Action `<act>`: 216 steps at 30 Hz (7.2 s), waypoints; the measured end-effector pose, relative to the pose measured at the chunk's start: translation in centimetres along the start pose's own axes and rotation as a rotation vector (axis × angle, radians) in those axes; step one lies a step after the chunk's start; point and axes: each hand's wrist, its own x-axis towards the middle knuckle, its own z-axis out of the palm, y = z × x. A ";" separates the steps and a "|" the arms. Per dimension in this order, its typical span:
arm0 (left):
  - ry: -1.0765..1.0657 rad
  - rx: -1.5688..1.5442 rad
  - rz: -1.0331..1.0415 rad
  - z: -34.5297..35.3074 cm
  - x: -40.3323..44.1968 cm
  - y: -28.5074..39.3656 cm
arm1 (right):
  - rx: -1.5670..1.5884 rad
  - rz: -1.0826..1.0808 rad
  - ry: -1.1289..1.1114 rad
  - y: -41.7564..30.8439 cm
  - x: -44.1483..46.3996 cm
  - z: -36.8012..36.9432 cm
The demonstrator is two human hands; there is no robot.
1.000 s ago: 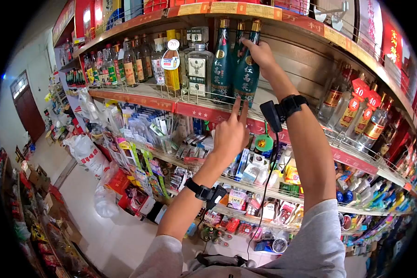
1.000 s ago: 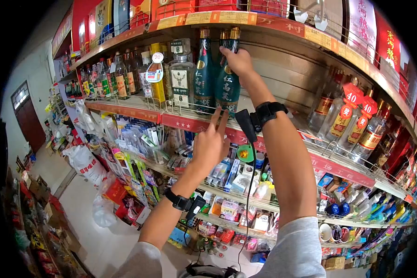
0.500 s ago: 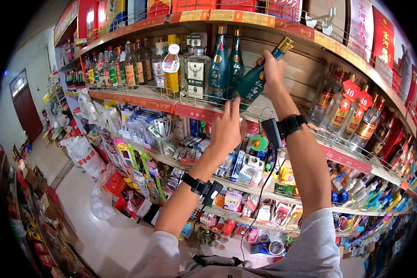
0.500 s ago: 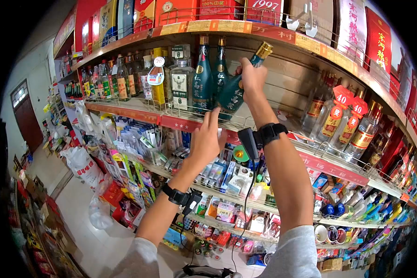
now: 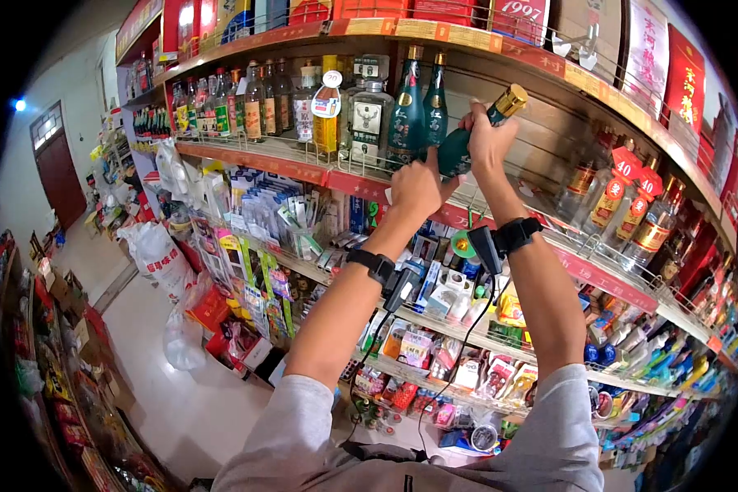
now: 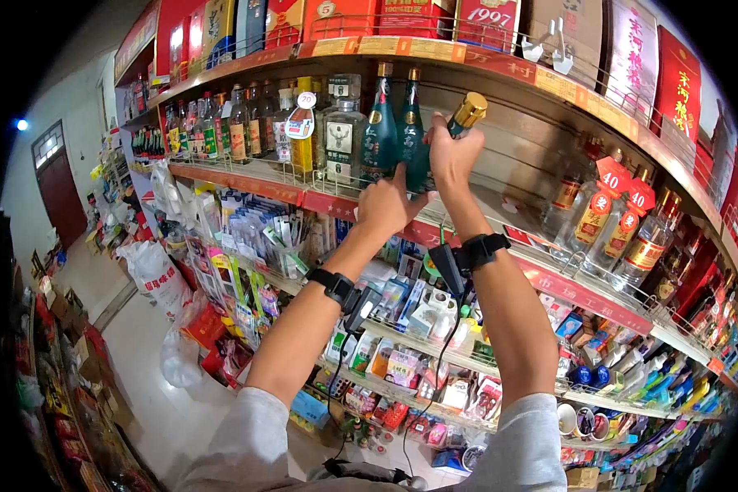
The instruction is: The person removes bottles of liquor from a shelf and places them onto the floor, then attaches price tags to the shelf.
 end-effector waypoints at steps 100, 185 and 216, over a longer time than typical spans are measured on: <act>-0.669 -1.340 -1.973 80.8 -90.2 -18.7 | -0.773 1.142 -0.286 47.1 -112.1 -63.6; 0.092 0.024 0.134 0.8 -4.2 -8.5 | -0.132 0.344 -0.319 5.2 5.6 6.5; 0.225 -0.638 0.048 -0.3 -11.6 -2.0 | 0.210 -0.196 -0.317 -11.4 -14.3 -4.7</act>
